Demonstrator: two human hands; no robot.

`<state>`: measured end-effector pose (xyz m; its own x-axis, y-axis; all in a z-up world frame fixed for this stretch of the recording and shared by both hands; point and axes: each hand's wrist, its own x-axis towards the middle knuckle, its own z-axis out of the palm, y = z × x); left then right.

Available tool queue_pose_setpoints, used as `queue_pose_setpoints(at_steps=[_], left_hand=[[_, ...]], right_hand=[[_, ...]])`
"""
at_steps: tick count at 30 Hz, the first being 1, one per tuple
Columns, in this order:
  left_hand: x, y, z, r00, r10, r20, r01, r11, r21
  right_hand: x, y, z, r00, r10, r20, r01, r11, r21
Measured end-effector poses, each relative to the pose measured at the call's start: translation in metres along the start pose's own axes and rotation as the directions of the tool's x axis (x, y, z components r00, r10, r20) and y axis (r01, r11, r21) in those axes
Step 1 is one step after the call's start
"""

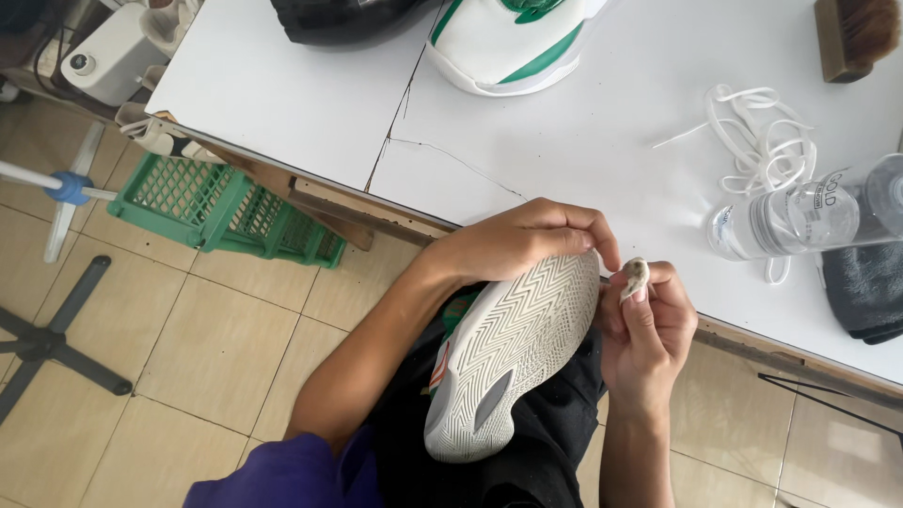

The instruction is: The person cleans the white sole of a green and white sneaker using a small white cloth. They hold the shoe in their left hand and rub the textured bottom with the cloth in their right hand, focusing on the tread pattern.

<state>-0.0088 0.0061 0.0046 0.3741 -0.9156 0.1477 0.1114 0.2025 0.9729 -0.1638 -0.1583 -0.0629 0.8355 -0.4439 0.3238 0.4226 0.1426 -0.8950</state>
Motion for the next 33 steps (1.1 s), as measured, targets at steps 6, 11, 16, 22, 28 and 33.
queue_pose_setpoints(at_steps=[6,11,16,22,28,33], left_hand=[[0.000,-0.011,0.000,0.987,-0.047,-0.152,0.035,0.996,-0.084],[0.034,-0.009,-0.026,0.987,-0.151,-0.056,0.127,0.945,-0.301],[0.019,-0.005,-0.019,0.964,-0.134,0.228,0.164,0.979,-0.119],[0.009,0.001,-0.001,0.994,0.091,0.053,-0.100,0.975,0.200],[0.001,0.005,0.007,0.999,0.024,-0.022,-0.024,0.999,0.032],[0.006,-0.009,0.006,0.995,-0.080,-0.060,0.082,0.996,0.032]], right_hand=[[-0.033,0.021,0.017,0.983,-0.092,-0.162,0.089,0.996,-0.020],[-0.020,-0.013,0.041,0.972,-0.156,-0.176,0.147,0.987,-0.061],[-0.027,-0.047,0.050,0.994,-0.082,-0.070,0.054,0.942,-0.330],[-0.011,-0.057,0.020,0.998,0.063,0.006,-0.058,0.938,-0.343],[0.007,-0.060,0.016,0.995,-0.086,-0.045,0.043,0.809,-0.586],[0.015,-0.059,0.014,0.999,-0.039,0.000,0.030,0.788,-0.615]])
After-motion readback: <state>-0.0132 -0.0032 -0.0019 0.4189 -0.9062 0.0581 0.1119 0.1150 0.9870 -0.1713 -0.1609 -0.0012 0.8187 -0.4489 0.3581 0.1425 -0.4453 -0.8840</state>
